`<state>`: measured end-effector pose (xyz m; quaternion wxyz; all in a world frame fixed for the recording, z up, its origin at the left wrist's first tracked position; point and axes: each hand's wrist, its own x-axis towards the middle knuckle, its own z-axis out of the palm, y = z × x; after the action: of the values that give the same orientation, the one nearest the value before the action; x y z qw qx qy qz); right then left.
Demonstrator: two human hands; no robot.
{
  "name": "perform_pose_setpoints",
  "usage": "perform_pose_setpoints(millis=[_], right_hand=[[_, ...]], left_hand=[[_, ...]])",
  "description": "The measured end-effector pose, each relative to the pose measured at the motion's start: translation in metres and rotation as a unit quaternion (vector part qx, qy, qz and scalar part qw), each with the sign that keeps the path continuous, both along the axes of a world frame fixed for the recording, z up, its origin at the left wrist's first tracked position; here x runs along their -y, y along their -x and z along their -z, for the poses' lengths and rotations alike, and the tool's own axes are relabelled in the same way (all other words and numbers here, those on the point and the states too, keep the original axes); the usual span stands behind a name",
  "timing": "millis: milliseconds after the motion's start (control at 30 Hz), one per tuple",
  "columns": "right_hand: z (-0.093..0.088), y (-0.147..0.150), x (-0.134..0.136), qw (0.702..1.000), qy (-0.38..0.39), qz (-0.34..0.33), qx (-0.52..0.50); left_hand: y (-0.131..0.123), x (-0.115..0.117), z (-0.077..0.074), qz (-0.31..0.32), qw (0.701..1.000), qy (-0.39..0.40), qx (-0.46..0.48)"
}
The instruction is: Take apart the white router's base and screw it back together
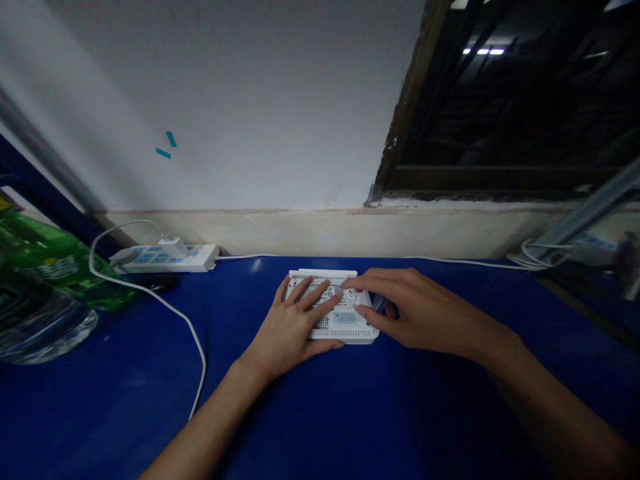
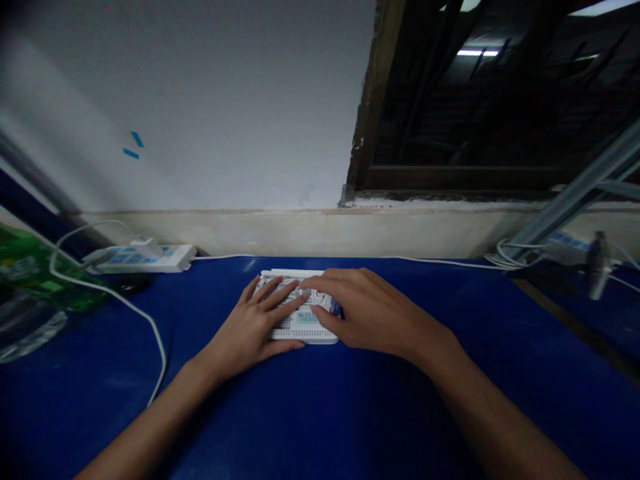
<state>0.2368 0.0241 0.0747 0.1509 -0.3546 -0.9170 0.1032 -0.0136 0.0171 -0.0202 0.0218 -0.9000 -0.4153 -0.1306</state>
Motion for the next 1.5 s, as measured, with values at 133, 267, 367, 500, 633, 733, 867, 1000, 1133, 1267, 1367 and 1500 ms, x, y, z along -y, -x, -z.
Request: perform_pose_setpoints(millis=[133, 267, 367, 500, 633, 733, 867, 1000, 1133, 1267, 1367, 1500], right_hand=[[0.0012, -0.0016, -0.0033, 1.0, 0.017, -0.014, 0.001], [-0.0018, -0.0028, 0.0006, 0.999, 0.033, -0.023, -0.002], [-0.0013, -0.0013, 0.001, 1.0, 0.014, -0.005, -0.008], [0.0016, -0.0027, -0.0022, 1.0, 0.009, -0.012, -0.016], [-0.0017, -0.0037, 0.0002, 0.998, 0.035, -0.032, -0.029], [-0.0018, -0.0005, -0.0002, 0.999, 0.016, -0.004, -0.028], [0.003, 0.0001, -0.006, 1.0, 0.002, -0.002, -0.015], [0.0007, -0.0031, -0.0041, 0.999, 0.019, -0.017, -0.021], [-0.0014, -0.0008, -0.0006, 1.0, 0.018, -0.002, -0.02], [0.0027, 0.0003, -0.0045, 1.0, -0.003, 0.0, -0.017], [0.001, -0.0015, -0.0039, 0.999, 0.015, -0.022, -0.028], [-0.0038, -0.0012, -0.0001, 0.999, 0.03, -0.022, -0.025]], left_hand=[[-0.0002, 0.0003, -0.0001, 0.002, 1.0, -0.001, 0.0], [-0.0001, 0.0002, 0.0001, 0.0, 1.0, 0.001, -0.003], [-0.0002, 0.0003, -0.0004, 0.001, 1.0, 0.003, 0.0], [-0.0001, 0.0006, -0.0006, -0.001, 1.0, 0.004, -0.005], [0.0005, 0.0005, 0.0001, -0.002, 1.0, 0.001, -0.002], [0.0005, 0.0003, -0.0002, -0.001, 1.0, 0.002, 0.0], [0.0, 0.0003, -0.0009, 0.0, 1.0, 0.004, -0.008], [0.0, -0.0001, 0.0004, -0.001, 1.0, 0.002, -0.007], [-0.0001, 0.0001, 0.0005, -0.001, 1.0, 0.004, -0.003], [-0.0003, 0.0005, -0.001, 0.0, 1.0, 0.006, -0.006], [0.0002, 0.0, -0.0003, -0.001, 1.0, 0.005, -0.01], [0.0003, -0.0007, 0.001, 0.0, 1.0, 0.003, -0.006]])
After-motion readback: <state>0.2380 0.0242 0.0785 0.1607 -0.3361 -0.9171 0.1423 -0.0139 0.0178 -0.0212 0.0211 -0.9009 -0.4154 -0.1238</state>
